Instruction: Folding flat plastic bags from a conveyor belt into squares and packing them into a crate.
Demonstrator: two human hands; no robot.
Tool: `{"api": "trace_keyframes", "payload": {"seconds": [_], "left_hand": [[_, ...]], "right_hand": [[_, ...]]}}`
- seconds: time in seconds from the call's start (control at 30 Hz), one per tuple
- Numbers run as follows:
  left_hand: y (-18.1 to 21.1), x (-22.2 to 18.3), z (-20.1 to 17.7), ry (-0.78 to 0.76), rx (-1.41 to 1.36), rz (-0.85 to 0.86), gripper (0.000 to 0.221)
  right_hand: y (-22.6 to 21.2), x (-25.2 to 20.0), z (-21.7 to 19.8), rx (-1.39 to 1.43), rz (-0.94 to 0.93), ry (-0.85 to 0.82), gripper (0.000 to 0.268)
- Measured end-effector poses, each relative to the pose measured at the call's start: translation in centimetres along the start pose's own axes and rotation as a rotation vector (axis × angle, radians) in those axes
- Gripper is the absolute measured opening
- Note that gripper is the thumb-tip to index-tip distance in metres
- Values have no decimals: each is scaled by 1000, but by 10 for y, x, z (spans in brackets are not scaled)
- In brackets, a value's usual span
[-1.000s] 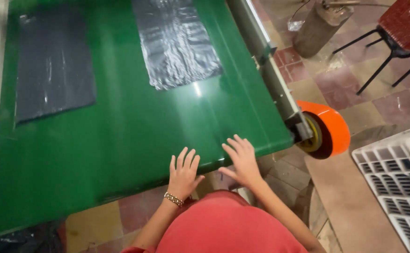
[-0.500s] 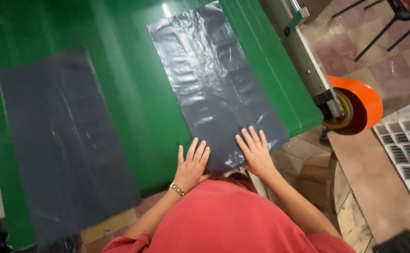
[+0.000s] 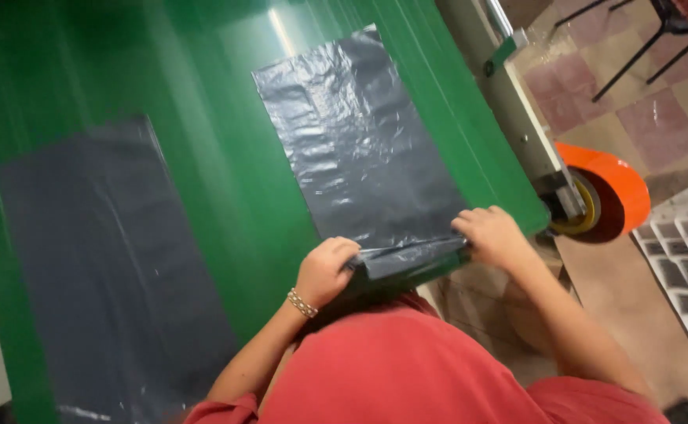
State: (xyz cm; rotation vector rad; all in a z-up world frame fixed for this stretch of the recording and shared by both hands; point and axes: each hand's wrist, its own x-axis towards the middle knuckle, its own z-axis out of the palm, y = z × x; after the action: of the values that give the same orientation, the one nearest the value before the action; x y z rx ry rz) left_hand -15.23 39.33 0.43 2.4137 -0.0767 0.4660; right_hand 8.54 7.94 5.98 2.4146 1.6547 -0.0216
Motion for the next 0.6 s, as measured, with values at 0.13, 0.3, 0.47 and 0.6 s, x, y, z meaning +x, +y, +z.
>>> {"api": "trace_keyframes", "payload": {"seconds": [0.13, 0.3, 0.47, 0.6], "left_hand": [[-25, 83, -56, 146, -233, -263, 17], [-140, 180, -75, 360, -252, -557, 21], [-220, 244, -72, 372, -64, -669, 24], [-271, 249, -55, 332, 22, -800, 25]], "right_hand": [[68, 85, -69, 219, 288, -60, 37], [160, 257, -49, 772, 302, 245, 23], [183, 397, 2, 778, 336, 327, 26], [186, 451, 41, 655, 342, 250, 27]]}}
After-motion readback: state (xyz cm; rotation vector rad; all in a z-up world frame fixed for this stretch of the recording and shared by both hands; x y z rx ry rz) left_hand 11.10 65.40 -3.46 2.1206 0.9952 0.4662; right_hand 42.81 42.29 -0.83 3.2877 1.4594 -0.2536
